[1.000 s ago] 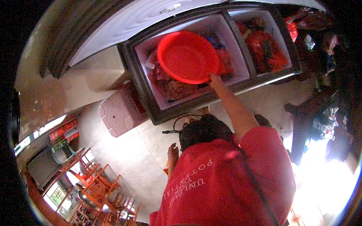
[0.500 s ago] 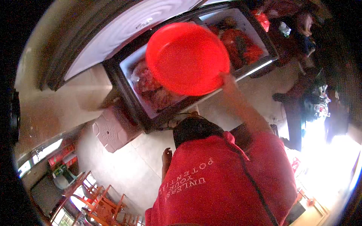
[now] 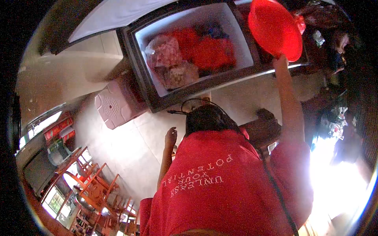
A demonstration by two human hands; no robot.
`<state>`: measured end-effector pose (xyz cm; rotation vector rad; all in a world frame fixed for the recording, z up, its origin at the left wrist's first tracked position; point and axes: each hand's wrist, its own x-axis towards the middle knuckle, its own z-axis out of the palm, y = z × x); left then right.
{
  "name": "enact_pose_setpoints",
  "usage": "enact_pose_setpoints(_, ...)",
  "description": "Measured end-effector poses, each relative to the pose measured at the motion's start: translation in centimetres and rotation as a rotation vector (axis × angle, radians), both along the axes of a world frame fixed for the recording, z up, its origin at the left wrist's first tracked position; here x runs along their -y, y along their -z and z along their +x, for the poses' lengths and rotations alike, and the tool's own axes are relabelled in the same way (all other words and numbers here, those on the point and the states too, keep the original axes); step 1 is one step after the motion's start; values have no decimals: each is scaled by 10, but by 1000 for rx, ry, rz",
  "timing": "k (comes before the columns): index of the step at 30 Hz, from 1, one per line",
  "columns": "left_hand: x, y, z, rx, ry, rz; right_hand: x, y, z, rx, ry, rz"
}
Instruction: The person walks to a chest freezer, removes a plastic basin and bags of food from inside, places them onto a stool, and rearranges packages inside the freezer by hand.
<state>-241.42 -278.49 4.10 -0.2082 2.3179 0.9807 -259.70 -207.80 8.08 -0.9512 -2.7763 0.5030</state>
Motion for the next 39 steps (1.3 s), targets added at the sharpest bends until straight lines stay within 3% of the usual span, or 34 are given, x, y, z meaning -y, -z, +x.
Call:
enact_pose_setpoints(3, -1, -4, 9, 21, -23, -15, -1, 12, -10, 54, -198, 209)
enact_pose_setpoints(5, 2, 7, 20, -12, -5, -39, -8, 29, -18, 90, -171, 222)
enact_pose_setpoints(7, 3, 4, 27, 2, -15, -51, -11, 47, -21, 193, 15, 189)
enact_pose_setpoints(9, 2, -1, 30, -5, -33, -40, -7, 57, -20, 106, 148, -113)
enact_pose_setpoints(10, 6, 3, 32, -19, -45, -22, 3, 54, -22, -110, 260, -510)
enact_pose_setpoints(11, 2, -6, 26, -32, -57, -4, 13, 47, -27, -494, 462, -1042)
enact_pose_setpoints(13, -3, -11, 21, -22, -187, -9, 27, 31, -30, -876, 654, -1455)
enact_pose_setpoints(14, -10, -19, 10, -75, -278, 38, 31, 29, -28, -857, 657, -1448)
enact_pose_setpoints(16, -16, -23, -4, -205, -293, -116, 41, 26, -25, -819, 664, -1438)
enact_pose_setpoints(19, -25, -35, -37, -347, -349, -206, 87, 6, -25, -540, 834, -1139)
enact_pose_setpoints(22, -35, -50, -74, -495, -342, -297, 126, 10, -16, -271, 297, -901)
enact_pose_setpoints(25, -35, -63, -112, -644, -332, -349, 166, 14, -24, -120, 91, -634)
enact_pose_setpoints(27, -32, -62, -136, -761, -310, -373, 190, 10, -32, -43, 2, -658)
enact_pose_setpoints(31, -24, -56, -181, -731, -241, -444, 212, 34, -52, 182, -232, -442)
enact_pose_setpoints(34, -17, -32, -205, -734, -112, -556, 234, 80, -66, 74, -558, -251)
enact_pose_setpoints(35, -16, -27, -211, -715, -115, -571, 248, 87, -73, 205, -614, -159)
enact_pose_setpoints(38, -22, -16, -218, -653, -126, -633, 306, 96, -84, 269, -899, 88)
enact_pose_setpoints(39, -23, -16, -218, -631, -129, -668, 328, 93, -97, 384, -891, 16)
